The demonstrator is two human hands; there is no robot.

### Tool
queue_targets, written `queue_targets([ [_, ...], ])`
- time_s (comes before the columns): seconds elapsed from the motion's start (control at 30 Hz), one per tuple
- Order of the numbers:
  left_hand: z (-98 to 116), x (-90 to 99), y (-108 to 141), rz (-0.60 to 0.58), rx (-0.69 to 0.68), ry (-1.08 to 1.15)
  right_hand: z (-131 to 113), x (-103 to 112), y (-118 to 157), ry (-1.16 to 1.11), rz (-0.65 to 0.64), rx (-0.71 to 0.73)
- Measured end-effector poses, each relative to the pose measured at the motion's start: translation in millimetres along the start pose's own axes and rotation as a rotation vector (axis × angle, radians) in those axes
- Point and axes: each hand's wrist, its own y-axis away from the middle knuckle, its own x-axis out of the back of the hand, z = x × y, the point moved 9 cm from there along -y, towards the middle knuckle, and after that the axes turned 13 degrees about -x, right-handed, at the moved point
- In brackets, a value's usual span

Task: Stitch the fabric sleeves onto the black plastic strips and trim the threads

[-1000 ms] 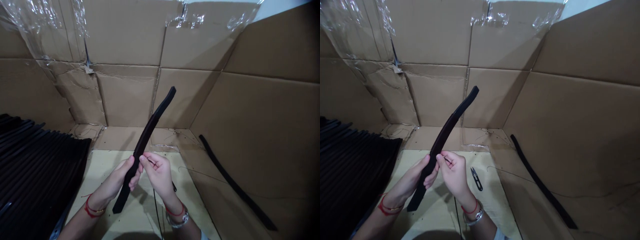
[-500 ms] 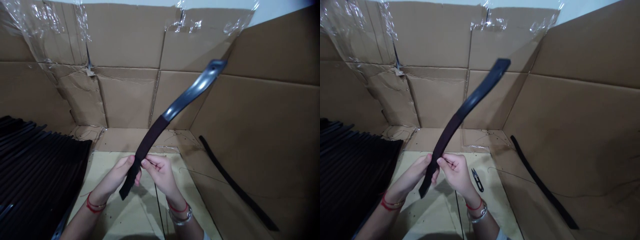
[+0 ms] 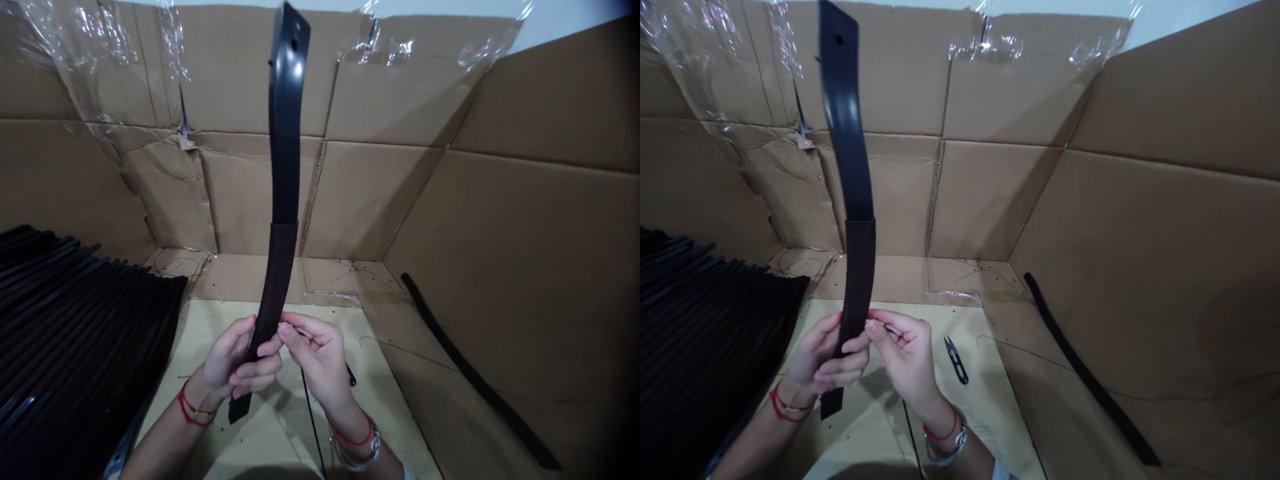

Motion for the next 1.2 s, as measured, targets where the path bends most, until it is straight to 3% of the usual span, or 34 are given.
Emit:
queue_targets([
  [0.2, -11.7, -5.6, -0.9, -0.082, 0.133, 0.176, -2.2, -5.7, 0.1, -0.038, -0.084, 0.019],
  [0.47, -32.7, 3.3, -7.0, 0.062, 0.175, 0.185, 0.9, 20.4, 3.3, -0.019, 0.196, 0.047],
  [0.57, -36.6, 4.0, -5.7, 0.076, 0.159, 0.133, 0.3, 24.2, 7.4, -0.020, 0.228, 0.056],
  [0.73, -31.9, 4.7, -3.6, 0.086, 0.140, 0.074, 0.6, 22.4, 1.7, -0.022, 0.186, 0.018],
  [0.93, -25.5, 1.1, -5.0, 0.061, 0.127, 0.114, -1.0, 5.2, -6.2, 0.086, -0.041, -0.050],
  [1.1, -30.5, 4.0, -6.9, 0.082, 0.132, 0.110, -6.5, 12.6, 2.0, 0.111, 0.077, 0.006],
  [1.2, -34.6, 1.9, -7.2, 0.092, 0.157, 0.123, -6.8, 15.1, 2.5, 0.100, 0.078, 0.028],
])
